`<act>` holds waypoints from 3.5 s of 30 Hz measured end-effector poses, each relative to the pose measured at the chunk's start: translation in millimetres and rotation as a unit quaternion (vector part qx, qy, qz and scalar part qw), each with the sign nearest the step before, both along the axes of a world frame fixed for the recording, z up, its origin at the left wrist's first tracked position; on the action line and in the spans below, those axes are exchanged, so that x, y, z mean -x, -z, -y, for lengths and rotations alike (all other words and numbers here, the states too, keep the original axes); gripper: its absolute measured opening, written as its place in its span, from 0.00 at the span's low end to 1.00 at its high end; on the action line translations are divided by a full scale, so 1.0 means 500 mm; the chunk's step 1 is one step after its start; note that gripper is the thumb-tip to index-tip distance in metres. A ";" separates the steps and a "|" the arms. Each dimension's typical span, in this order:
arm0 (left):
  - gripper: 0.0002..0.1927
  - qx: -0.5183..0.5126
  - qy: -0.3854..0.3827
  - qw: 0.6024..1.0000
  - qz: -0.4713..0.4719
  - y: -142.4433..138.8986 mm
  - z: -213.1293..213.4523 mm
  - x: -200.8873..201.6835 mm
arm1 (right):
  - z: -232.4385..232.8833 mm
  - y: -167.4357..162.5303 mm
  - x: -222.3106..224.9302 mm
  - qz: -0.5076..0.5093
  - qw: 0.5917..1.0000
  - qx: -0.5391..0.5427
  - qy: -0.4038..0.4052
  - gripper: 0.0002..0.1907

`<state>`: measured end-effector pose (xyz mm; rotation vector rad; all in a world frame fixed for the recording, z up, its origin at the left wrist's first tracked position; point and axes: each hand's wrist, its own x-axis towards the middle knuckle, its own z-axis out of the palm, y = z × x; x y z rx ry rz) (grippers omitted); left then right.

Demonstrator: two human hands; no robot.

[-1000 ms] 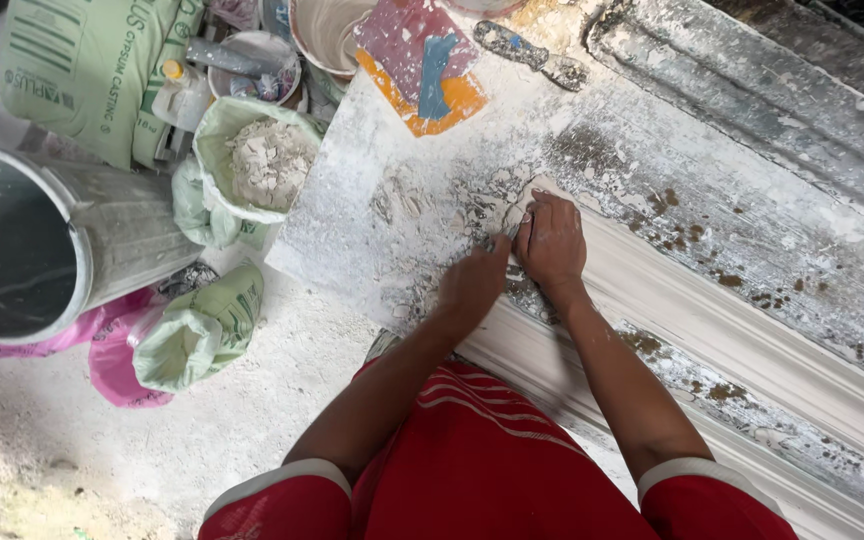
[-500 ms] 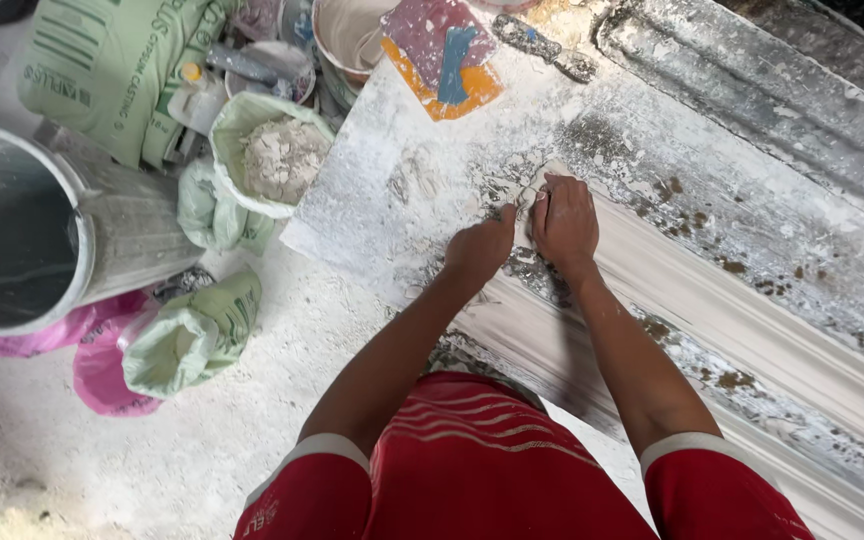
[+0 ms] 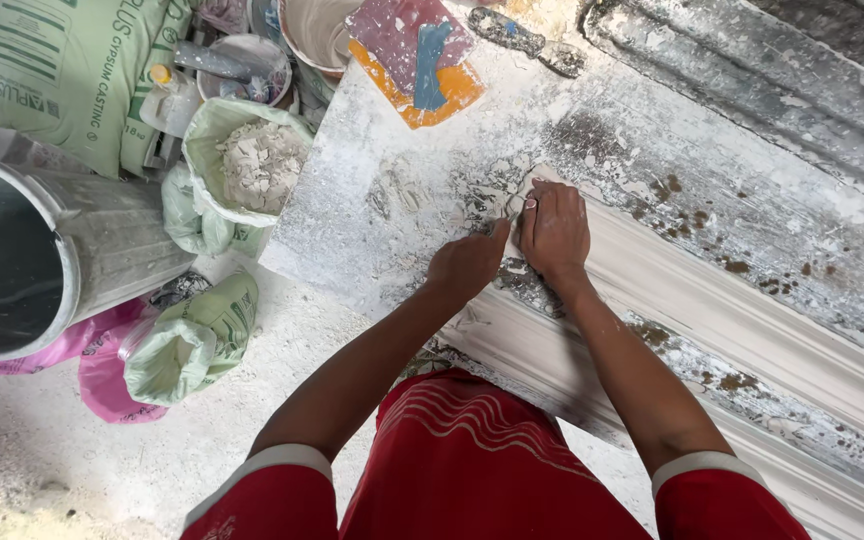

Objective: The person ties a green string around a white decorative molding piece on a workbench, then scrapes dried material from the bench surface with a small metal tool.

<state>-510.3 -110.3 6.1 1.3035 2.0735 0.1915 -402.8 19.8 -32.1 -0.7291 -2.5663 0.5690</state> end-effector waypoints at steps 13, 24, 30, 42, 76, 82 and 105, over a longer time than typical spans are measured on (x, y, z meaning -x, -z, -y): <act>0.18 -0.077 -0.066 0.987 0.125 0.076 -0.034 0.012 | 0.004 -0.001 -0.002 0.047 0.998 -0.037 -0.004 0.13; 0.09 -0.070 -0.026 0.996 -0.043 0.074 0.023 -0.018 | 0.012 -0.018 -0.011 0.012 0.999 -0.049 -0.005 0.08; 0.12 -0.096 0.056 0.991 -0.071 0.076 0.034 0.016 | 0.003 -0.004 -0.013 0.014 1.000 -0.021 -0.003 0.08; 0.19 0.048 0.046 0.996 0.054 -0.006 -0.031 0.013 | -0.010 0.024 -0.002 0.010 1.000 -0.003 -0.011 0.07; 0.11 -0.008 -0.014 0.999 0.032 0.003 -0.013 0.003 | 0.000 0.024 -0.005 0.041 0.999 -0.007 0.015 0.07; 0.11 0.005 -0.005 0.999 0.046 0.000 -0.041 0.012 | 0.001 0.024 0.000 0.039 0.999 -0.016 0.013 0.07; 0.11 -0.042 0.023 0.998 0.028 0.003 -0.044 0.008 | 0.012 -0.032 0.011 0.021 0.999 -0.016 0.042 0.08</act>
